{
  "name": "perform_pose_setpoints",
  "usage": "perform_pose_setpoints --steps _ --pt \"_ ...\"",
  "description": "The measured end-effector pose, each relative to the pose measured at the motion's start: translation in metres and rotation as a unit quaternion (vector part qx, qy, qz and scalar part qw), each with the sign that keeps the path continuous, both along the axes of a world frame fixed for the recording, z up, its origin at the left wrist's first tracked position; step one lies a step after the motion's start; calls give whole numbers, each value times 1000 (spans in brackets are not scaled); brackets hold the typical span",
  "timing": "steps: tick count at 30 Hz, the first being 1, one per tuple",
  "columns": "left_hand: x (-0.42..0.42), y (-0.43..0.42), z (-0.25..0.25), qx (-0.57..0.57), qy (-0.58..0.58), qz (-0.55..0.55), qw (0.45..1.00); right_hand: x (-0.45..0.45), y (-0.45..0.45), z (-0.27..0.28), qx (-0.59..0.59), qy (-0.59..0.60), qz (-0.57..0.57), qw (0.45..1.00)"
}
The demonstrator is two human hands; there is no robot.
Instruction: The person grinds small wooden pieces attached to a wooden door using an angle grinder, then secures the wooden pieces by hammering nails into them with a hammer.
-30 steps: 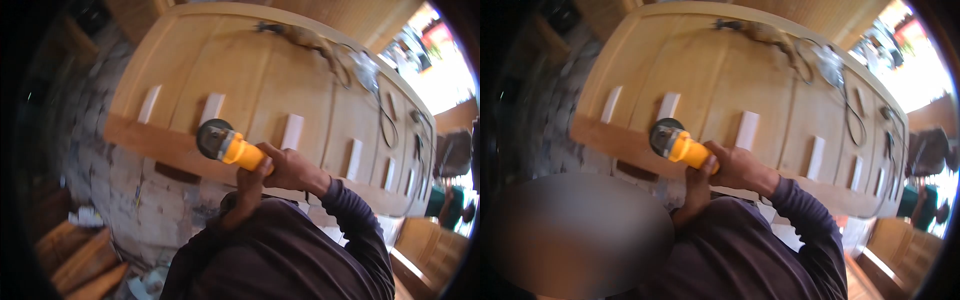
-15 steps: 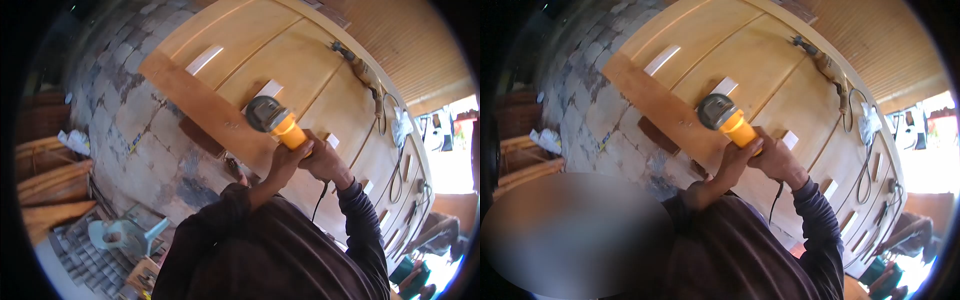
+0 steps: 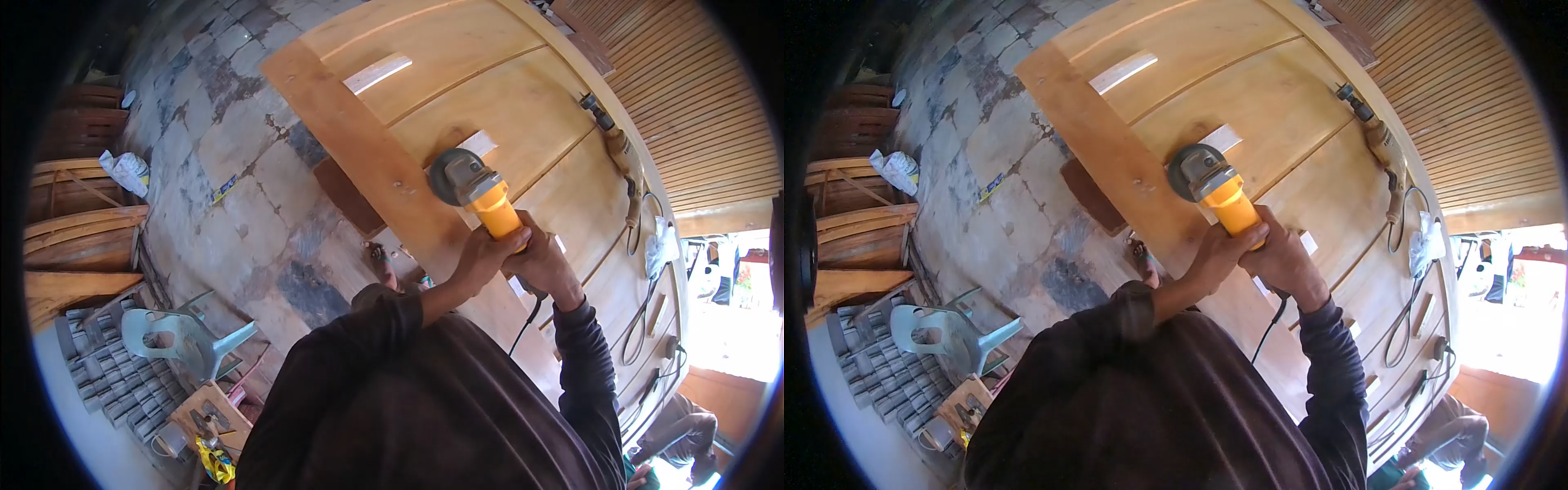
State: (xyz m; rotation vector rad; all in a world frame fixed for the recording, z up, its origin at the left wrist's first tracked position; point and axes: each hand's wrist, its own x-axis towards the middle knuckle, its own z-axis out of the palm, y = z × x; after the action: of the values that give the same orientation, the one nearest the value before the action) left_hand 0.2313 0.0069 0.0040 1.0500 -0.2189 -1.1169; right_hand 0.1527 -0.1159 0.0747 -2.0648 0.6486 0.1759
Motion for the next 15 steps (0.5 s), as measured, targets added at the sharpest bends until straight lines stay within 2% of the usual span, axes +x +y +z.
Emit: perform_pose_setpoints --steps 4,6,15 --pt "-8 4 -7 -35 11 78 996 1 7 0 -44 -33 39 998" --pt "-9 6 -10 -47 9 100 994 5 10 8 -24 -11 36 999" --pt "-10 -15 -7 -18 79 80 993 4 -5 11 9 35 -5 999"
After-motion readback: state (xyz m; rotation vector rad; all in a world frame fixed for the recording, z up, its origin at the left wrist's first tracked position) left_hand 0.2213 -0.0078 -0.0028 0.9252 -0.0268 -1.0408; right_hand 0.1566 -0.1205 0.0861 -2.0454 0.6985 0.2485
